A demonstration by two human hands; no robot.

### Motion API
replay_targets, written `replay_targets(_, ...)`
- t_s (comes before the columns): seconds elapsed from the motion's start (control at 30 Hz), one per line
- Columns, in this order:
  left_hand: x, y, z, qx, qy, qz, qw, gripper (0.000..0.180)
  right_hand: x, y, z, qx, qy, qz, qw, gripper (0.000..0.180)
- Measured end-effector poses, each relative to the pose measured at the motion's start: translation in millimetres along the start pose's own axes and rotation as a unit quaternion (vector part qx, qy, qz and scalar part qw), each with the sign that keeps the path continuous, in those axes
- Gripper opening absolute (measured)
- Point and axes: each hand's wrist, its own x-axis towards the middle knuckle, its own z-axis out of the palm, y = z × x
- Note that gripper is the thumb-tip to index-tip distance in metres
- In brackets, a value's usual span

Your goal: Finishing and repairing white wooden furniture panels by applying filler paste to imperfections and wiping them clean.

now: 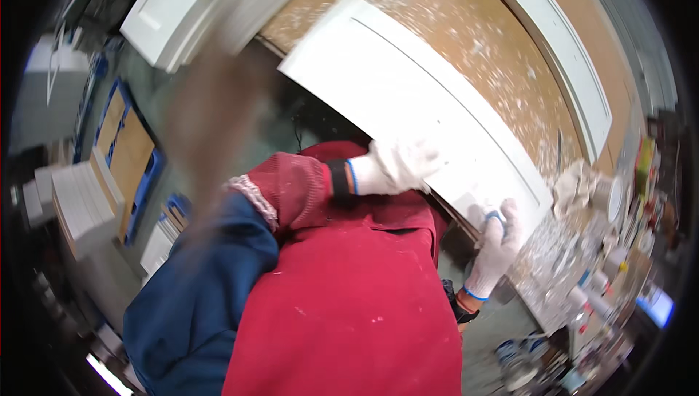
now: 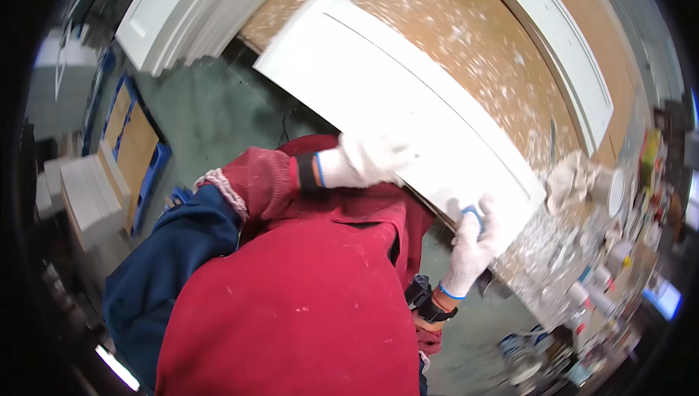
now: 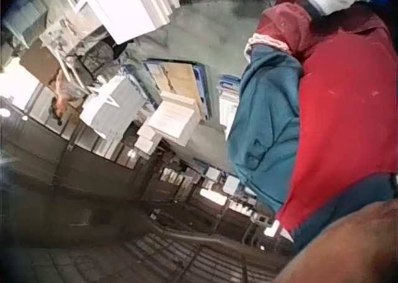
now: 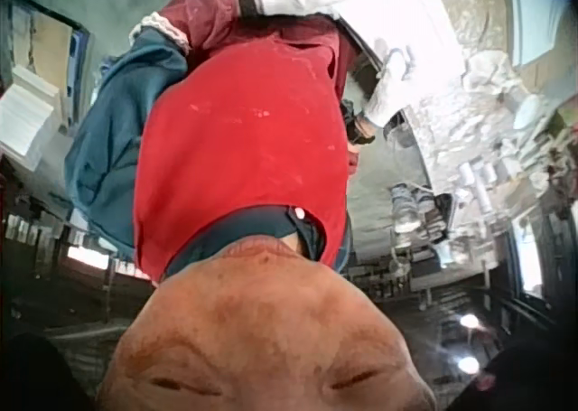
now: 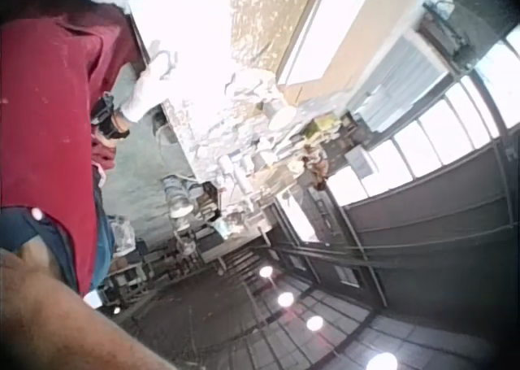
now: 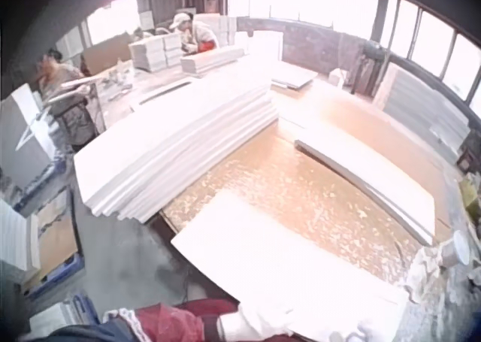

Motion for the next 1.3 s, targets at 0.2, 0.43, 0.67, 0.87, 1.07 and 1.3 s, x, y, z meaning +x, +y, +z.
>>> replay_targets(0.2,14.2,33.5,14.8,-0.184,0.009,-0.157,0.970,0.033,11.9,-62.9,90.8,-0.066,-0.225,-0.172,0.957,0.039)
replay_targets(0.43,11.2,29.7,30.0,-0.307,-0.011,-0.129,0.943,0.036,17.2,-90.7,180.3,-0.173,-0.325,-0.302,0.879,0.041)
replay_targets(0.67,4.7,25.5,31.0,-0.355,-0.007,-0.133,0.925,0.039,27.0,-85.2,226.2,-0.281,-0.292,-0.330,0.853,0.035)
replay_targets(0.87,1.3,27.6,29.6,-0.388,-0.003,-0.136,0.912,0.041,25.8,-84.4,233.9,-0.268,-0.270,-0.307,0.872,0.038)
replay_targets(1.07,1.0,30.2,26.9,-0.411,-0.006,-0.131,0.902,0.044,25.9,-85.4,241.6,-0.324,-0.264,-0.294,0.860,0.036)
replay_targets(1.3,0.9,31.4,25.2,-0.418,-0.008,-0.135,0.899,0.047,27.8,-87.5,243.6,-0.347,-0.271,-0.332,0.834,0.034)
